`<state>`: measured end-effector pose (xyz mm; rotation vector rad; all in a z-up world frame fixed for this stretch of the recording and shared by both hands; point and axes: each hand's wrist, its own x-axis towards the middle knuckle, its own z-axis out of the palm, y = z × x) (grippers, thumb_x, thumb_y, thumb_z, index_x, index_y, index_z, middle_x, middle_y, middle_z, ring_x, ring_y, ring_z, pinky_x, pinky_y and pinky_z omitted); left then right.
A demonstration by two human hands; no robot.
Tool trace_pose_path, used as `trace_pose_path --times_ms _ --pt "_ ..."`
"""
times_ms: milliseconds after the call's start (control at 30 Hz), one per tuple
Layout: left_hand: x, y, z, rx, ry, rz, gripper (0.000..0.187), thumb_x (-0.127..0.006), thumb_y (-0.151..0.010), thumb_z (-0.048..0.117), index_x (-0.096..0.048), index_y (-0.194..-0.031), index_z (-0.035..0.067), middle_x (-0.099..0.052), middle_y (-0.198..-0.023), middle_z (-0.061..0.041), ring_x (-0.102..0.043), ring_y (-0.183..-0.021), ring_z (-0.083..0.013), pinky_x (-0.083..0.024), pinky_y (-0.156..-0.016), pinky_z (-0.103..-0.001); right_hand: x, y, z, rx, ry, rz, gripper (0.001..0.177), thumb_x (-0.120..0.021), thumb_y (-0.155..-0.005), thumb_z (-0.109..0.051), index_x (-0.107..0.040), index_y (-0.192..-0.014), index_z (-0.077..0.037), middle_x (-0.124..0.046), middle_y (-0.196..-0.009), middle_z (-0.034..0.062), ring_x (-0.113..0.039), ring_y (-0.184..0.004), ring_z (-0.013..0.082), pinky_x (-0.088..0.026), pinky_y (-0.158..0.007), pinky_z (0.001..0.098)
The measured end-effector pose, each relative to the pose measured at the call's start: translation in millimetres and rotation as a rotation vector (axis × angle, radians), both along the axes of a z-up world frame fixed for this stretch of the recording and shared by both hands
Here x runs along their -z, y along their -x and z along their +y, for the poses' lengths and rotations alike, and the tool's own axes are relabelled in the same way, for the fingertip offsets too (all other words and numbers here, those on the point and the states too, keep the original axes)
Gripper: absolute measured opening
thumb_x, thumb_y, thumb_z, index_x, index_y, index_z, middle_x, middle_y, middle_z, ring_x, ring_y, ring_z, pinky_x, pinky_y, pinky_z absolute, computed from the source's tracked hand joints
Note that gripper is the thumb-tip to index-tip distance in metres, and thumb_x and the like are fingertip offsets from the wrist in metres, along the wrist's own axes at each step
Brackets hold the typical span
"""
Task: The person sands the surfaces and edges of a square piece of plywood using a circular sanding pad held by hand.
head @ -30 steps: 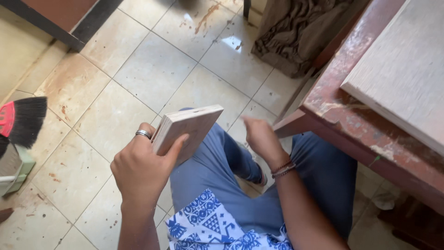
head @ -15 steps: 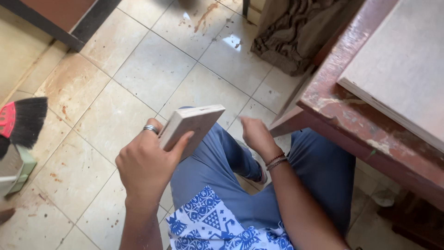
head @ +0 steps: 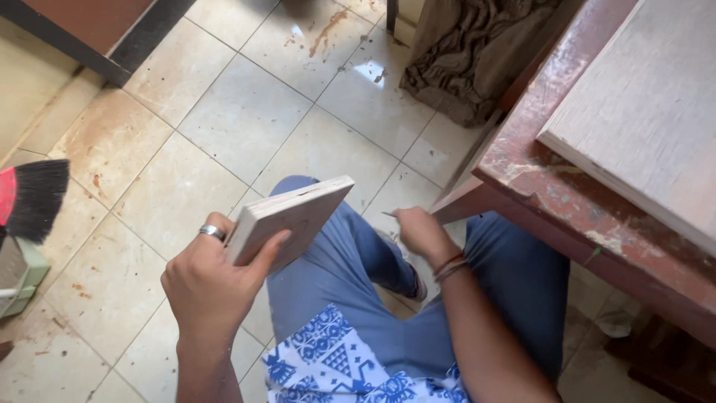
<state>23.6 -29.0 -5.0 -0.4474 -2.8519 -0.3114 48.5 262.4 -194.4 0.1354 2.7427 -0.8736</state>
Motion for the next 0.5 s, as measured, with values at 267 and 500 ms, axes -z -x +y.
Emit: trace_pose_path --times_ms 267,500 --pt "91 -4 -87 -0.005 -0.968 0.048 0.052 -0.086 -0.076 0.024 -0.063 -0.110 -0.008 -0.063 -0.109 -0.017 -0.067 -0.103 -0.0287 -0.061 -0.073 -0.034 -101 -3 -6 0.288 0.474 0.248 0.038 -0.048 -0.103 -0.019 -0.065 -0.133 -0.003 -0.075 -0.117 0.0085 -0.069 -0.106 0.0216 -0.052 -0.085 0.0334" --pt "110 -15 -35 -0.006 -1.273 -0.060 0.049 -0.087 -0.074 0.022 -0.065 -0.111 -0.002 -0.063 -0.113 -0.012 -0.067 -0.108 -0.0279 -0.068 -0.074 -0.033 -112 -10 -38 0.231 0.878 0.319 0.037 -0.050 -0.103 -0.019 -0.066 -0.129 0.002 -0.073 -0.122 0.0091 -0.067 -0.113 0.0181 -0.055 -0.098 0.0304"
